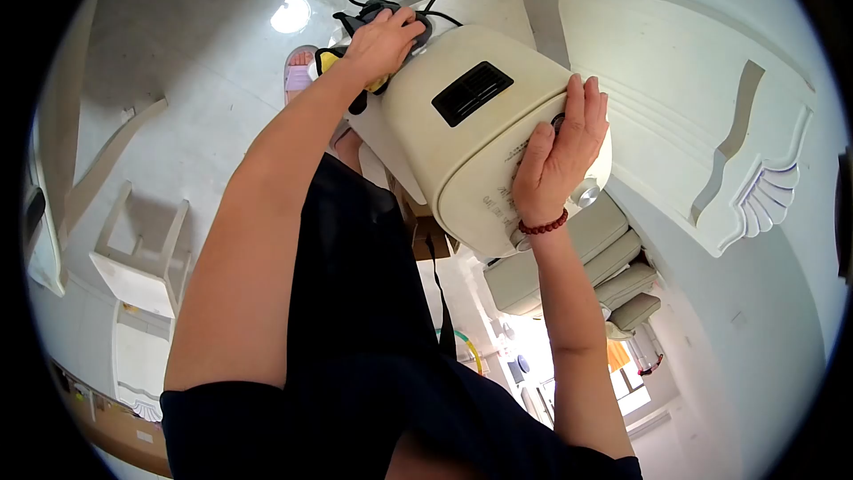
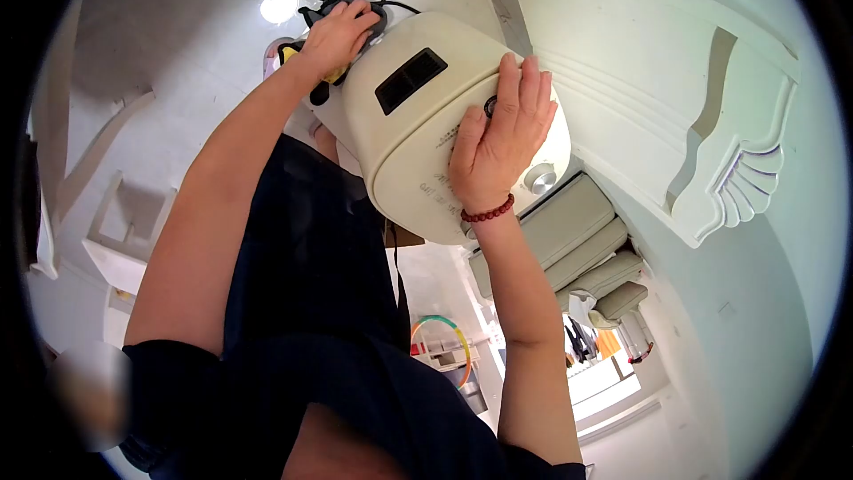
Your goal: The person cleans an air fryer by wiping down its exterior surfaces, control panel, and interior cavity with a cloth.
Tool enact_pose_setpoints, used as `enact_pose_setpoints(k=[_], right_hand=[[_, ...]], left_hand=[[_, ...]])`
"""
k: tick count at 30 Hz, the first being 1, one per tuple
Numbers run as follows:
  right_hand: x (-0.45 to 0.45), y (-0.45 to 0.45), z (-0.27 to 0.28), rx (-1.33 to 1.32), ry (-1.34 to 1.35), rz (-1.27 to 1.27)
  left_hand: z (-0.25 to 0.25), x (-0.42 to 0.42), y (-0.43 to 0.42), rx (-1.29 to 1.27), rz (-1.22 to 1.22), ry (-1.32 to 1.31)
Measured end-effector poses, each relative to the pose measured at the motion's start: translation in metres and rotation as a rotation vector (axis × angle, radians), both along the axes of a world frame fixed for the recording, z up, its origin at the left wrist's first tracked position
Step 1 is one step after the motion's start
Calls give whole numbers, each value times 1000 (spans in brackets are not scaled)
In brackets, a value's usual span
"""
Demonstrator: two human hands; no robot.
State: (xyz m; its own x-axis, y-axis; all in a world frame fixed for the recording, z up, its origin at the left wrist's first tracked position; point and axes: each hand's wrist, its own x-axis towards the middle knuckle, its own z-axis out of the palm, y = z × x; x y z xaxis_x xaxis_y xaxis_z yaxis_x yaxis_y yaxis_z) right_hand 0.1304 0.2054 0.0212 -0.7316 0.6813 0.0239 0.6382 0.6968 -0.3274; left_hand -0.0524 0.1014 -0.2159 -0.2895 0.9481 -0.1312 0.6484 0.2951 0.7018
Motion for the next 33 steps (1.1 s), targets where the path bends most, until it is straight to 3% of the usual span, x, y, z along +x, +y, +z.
enact_pose_setpoints(k=[3,7,12,17,22,25,27,29,31,32,33], right_hand=[[0,1,1,4,-3,-3],[0,1,1,-1,8,-10],[-1,0,0,8,-4,-20],[1,-2,2,4,-7,-16],[0,1,1,10,-4,-21],[0,1,0,23,-1,-20],[-1,1,0,28,4,-18],[1,1,0,29,5,-15],[1,1,-1,24,7,-19],[1,-1,-2,26,8,-22],[0,-1,-1,33,5,-19]], left_hand=[[-11,-2,14,-33,122,16],[-13,1,-4,124,314,-167],[-2,7,-22,110,207,-199],[7,-17,5,-150,0,-199],[-10,-17,11,-83,241,-391],[-25,1,4,75,609,-333],[-27,2,-5,164,1013,-846],[-40,2,-23,145,850,-611],[-23,13,-28,231,420,-302],[4,23,-21,106,109,-181],[2,18,-18,49,45,-44]])
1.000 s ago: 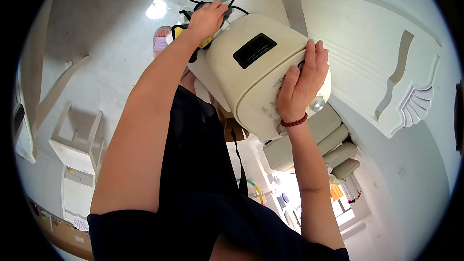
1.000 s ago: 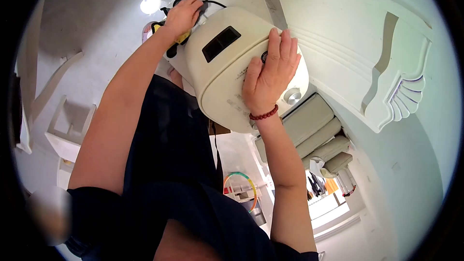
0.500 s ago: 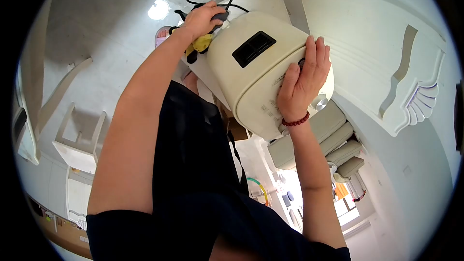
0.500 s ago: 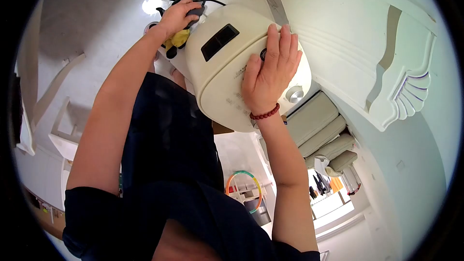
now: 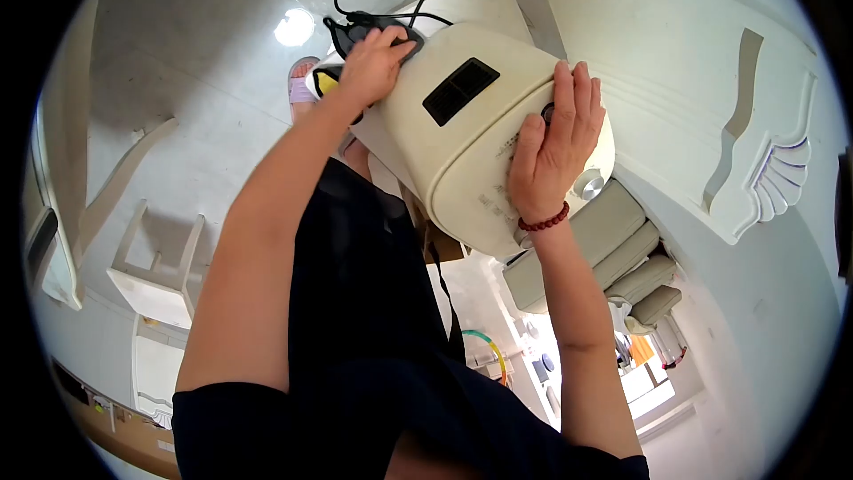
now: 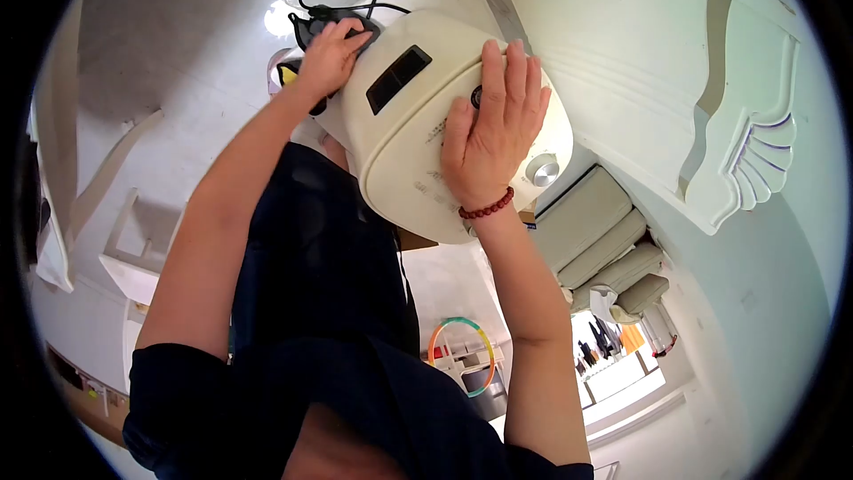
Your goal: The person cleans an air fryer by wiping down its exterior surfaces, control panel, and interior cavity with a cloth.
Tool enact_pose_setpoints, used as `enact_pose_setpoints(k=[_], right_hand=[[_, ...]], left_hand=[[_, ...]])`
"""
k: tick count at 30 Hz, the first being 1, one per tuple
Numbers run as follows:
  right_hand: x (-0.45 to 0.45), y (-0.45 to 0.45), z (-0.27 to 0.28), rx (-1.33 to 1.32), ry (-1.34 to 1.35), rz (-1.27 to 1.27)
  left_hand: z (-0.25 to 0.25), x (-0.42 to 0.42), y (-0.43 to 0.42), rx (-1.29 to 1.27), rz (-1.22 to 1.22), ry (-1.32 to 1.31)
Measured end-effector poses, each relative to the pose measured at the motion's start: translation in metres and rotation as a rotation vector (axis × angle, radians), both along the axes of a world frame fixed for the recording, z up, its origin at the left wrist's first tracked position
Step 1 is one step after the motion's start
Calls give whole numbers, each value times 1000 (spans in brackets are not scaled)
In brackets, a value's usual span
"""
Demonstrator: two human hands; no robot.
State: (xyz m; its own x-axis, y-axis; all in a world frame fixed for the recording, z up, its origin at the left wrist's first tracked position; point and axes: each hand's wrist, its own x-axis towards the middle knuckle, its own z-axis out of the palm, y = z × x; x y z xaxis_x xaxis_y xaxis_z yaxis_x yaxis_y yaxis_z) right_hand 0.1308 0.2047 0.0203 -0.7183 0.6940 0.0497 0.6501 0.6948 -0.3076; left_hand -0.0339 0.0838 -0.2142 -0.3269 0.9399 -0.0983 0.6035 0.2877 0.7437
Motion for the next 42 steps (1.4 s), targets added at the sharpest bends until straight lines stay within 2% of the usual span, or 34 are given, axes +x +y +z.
enact_pose_setpoints(k=[2,3,7,10,14,15,18,22,23,27,30,32,34,37,40,42], right_hand=[[1,1,0,9,-10,4],[2,0,1,1,-21,0],[1,2,0,1,-7,6],[0,1,1,3,-9,-7],[-4,4,8,-62,-11,20],[-3,8,14,-105,-8,38],[-13,11,32,-159,-102,73],[-21,5,11,-26,-126,153],[-21,2,6,-13,-97,130],[-23,1,6,0,-108,111],[-22,2,5,12,-111,121],[-22,1,4,14,-103,120],[-22,1,3,0,-98,113],[-23,0,5,11,-103,109],[-24,0,5,14,-112,107],[-22,0,5,16,-115,105]], left_hand=[[9,-15,8,-71,-128,148],[9,-18,8,-77,-114,217],[5,-11,7,-155,54,177],[6,5,5,-75,142,64],[5,-6,-8,-51,-24,29],[13,-13,-5,-78,-87,129],[15,-22,6,-165,-19,304],[-3,-21,-11,-172,350,163],[-2,-15,-21,-118,347,128],[9,29,-36,102,178,34],[9,5,-31,-134,-104,263],[10,-23,-37,-135,-276,342],[8,-33,-46,-198,-222,374],[6,-21,-46,-240,16,176],[5,-12,-31,16,313,-210],[4,-2,-18,28,251,-129]])
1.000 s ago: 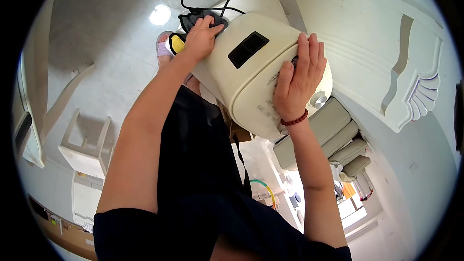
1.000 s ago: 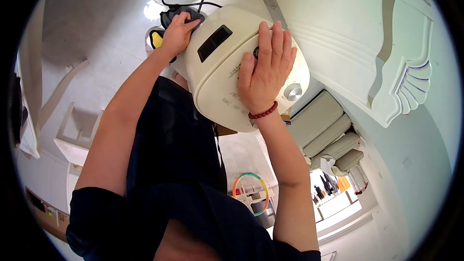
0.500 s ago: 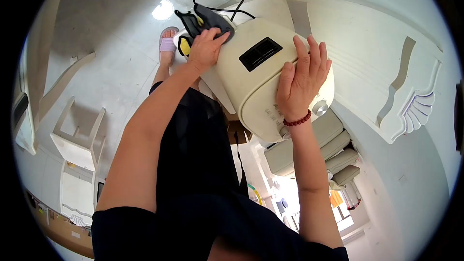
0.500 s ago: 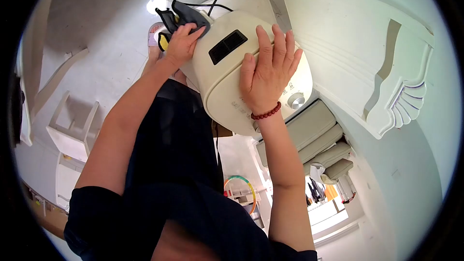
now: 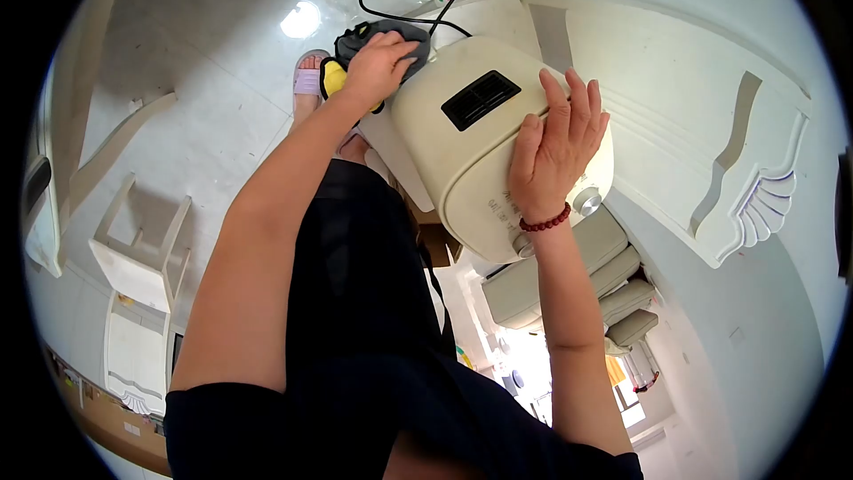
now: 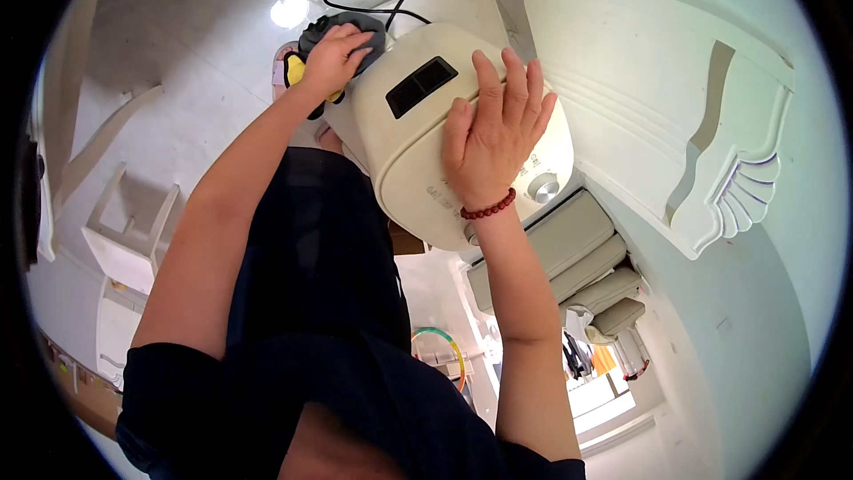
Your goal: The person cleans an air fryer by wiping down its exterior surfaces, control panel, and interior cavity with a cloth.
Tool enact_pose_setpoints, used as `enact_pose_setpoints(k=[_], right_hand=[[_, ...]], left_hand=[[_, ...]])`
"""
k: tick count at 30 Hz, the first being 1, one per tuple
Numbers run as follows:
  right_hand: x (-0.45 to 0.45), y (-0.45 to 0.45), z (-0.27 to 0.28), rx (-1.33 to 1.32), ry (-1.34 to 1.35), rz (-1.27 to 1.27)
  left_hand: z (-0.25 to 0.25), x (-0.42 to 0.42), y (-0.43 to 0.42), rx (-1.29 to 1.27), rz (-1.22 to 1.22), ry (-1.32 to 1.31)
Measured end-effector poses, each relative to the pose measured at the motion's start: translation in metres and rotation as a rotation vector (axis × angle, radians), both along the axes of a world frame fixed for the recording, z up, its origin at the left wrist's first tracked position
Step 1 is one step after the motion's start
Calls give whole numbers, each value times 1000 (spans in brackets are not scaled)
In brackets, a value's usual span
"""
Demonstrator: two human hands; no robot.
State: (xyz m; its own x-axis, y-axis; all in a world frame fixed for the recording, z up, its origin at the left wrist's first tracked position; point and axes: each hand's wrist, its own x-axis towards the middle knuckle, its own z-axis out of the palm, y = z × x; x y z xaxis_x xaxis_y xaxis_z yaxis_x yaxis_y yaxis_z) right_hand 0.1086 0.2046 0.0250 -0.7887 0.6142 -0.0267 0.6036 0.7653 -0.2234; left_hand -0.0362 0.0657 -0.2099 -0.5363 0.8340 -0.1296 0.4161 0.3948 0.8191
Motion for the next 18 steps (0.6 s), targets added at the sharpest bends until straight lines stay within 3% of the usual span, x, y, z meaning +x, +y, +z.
enact_pose_setpoints(k=[6,9,12,13,16,18], right_hand=[[0,0,-1,-9,17,-4],[-1,1,-1,-7,18,-4],[0,1,0,-4,18,-6],[0,1,0,-2,23,-7],[-1,1,-2,2,30,-4],[0,1,-1,-1,26,-10]], left_hand=[[-7,0,3,-210,-313,288],[1,-17,4,-323,-396,313],[3,-18,7,-520,87,136],[1,-17,5,-426,151,108],[0,-2,6,-86,-186,178],[-10,-1,18,-111,-183,250]])
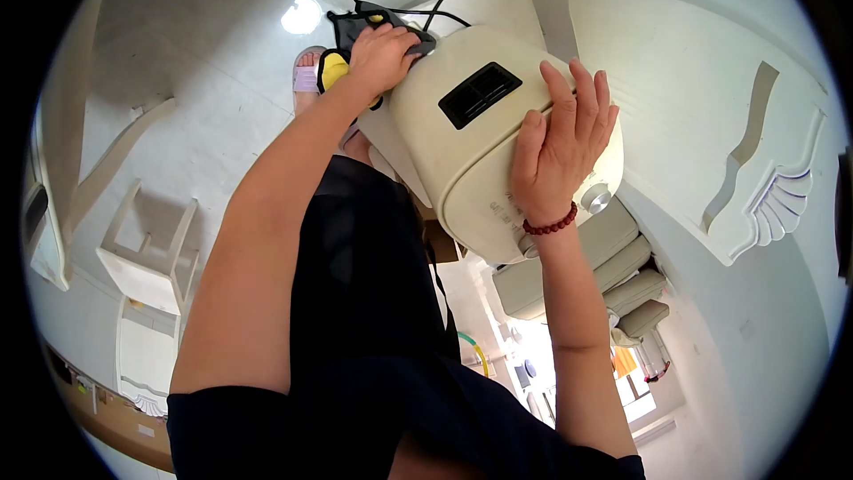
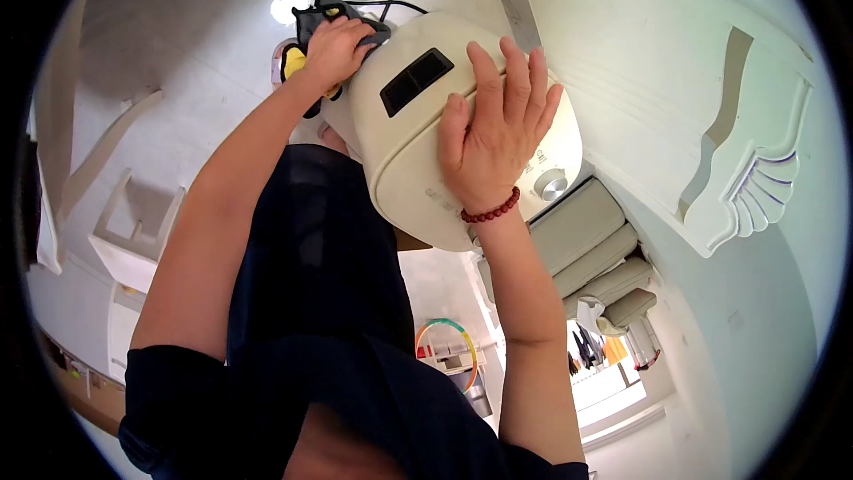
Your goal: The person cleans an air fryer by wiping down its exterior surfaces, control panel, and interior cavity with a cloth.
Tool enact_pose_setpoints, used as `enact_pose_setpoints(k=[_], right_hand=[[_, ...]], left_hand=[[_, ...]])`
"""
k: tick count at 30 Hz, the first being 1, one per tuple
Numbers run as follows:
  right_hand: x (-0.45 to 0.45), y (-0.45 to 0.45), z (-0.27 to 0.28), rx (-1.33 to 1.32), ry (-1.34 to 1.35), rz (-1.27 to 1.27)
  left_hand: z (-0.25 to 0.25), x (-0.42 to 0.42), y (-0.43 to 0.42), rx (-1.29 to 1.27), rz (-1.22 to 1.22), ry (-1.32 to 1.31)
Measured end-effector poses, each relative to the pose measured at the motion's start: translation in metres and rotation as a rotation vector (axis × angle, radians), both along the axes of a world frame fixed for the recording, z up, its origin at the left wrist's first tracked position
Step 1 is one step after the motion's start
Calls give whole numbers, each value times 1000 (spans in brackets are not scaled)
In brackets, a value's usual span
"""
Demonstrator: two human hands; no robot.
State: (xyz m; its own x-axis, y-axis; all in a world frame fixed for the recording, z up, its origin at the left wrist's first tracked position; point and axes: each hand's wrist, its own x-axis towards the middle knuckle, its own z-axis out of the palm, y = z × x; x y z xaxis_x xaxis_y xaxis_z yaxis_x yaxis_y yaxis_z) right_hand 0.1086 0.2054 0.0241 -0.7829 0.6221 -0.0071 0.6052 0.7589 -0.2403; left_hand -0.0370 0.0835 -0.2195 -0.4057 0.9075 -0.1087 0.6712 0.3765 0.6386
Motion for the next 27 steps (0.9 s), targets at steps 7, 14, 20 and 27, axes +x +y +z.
enact_pose_setpoints(k=[7,14,20,27], right_hand=[[2,-1,-1,-14,12,-13],[0,-1,0,-12,11,-20],[1,0,-1,-12,12,-17],[0,-1,-2,-11,28,-22]], left_hand=[[-2,-15,-1,-304,429,-62],[9,-1,-6,101,-36,-63],[-4,-9,8,-52,131,1],[-5,-24,2,-34,326,-174]])
